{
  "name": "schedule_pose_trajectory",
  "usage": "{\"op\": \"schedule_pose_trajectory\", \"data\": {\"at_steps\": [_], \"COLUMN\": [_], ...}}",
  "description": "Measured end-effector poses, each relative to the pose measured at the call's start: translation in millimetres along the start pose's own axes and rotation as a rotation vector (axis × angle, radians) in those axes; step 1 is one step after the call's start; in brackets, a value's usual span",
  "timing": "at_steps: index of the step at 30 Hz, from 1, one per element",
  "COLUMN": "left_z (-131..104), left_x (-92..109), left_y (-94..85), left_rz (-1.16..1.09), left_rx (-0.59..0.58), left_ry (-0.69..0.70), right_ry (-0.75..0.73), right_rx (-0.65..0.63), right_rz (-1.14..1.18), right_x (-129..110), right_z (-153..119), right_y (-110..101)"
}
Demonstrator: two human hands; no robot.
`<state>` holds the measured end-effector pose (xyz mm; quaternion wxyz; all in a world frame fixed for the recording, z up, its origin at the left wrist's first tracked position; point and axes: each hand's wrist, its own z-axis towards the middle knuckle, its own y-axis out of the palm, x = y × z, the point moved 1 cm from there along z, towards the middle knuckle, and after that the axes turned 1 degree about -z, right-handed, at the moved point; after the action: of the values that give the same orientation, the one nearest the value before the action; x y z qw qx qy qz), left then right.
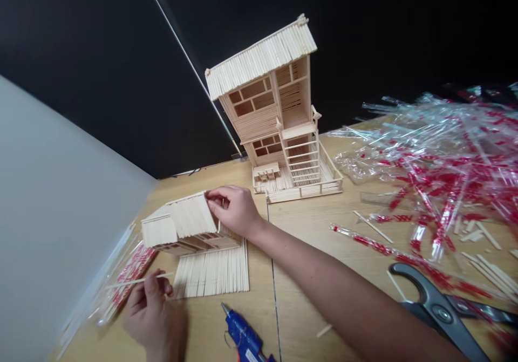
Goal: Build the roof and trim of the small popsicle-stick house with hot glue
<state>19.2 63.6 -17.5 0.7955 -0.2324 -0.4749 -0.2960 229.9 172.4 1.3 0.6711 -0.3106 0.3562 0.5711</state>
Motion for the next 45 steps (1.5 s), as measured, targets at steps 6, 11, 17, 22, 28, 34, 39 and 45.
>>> {"op": "schedule_pose_trajectory", "data": {"at_steps": [6,11,17,22,28,34,39,45], "left_z": [-1,0,2,2,2,1,0,-1], "left_x": [-1,-4,-9,-10,-7,-9,-9,-10], "left_y": [-0.4,-1.7,-3.7,-6.5,-7.6,-9.2,-8.9,-10.2], "left_rz": [-0.017,-0.040,-0.055,-0.014,-0.014,-0.041,-0.092,-0.111], "left_rx": [-0.002,-0.006,-0.011,-0.023,-0.024,-0.014,-0.012,-0.019], "left_ry": [0.015,0.021,0.019,0.028,0.026,0.037,0.028,0.019], "right_ry": [0.000,0.008,-0.112,-0.138,-0.107,-0.111,-0.107,-0.094], "right_rx": [0.041,0.036,-0.021,0.048,-0.044,-0.067,-0.067,-0.084], "right_rz": [0.011,0.014,-0.062,-0.115,-0.004,-0.009,-0.018,-0.006], "right_x": [-2,0,-1,-8,-18,-20,-20,-22], "right_z": [-1,-2,2,9,9,4,5,5], "right_y": [1,4,-7,-23,-17,-11,-12,-12]}}
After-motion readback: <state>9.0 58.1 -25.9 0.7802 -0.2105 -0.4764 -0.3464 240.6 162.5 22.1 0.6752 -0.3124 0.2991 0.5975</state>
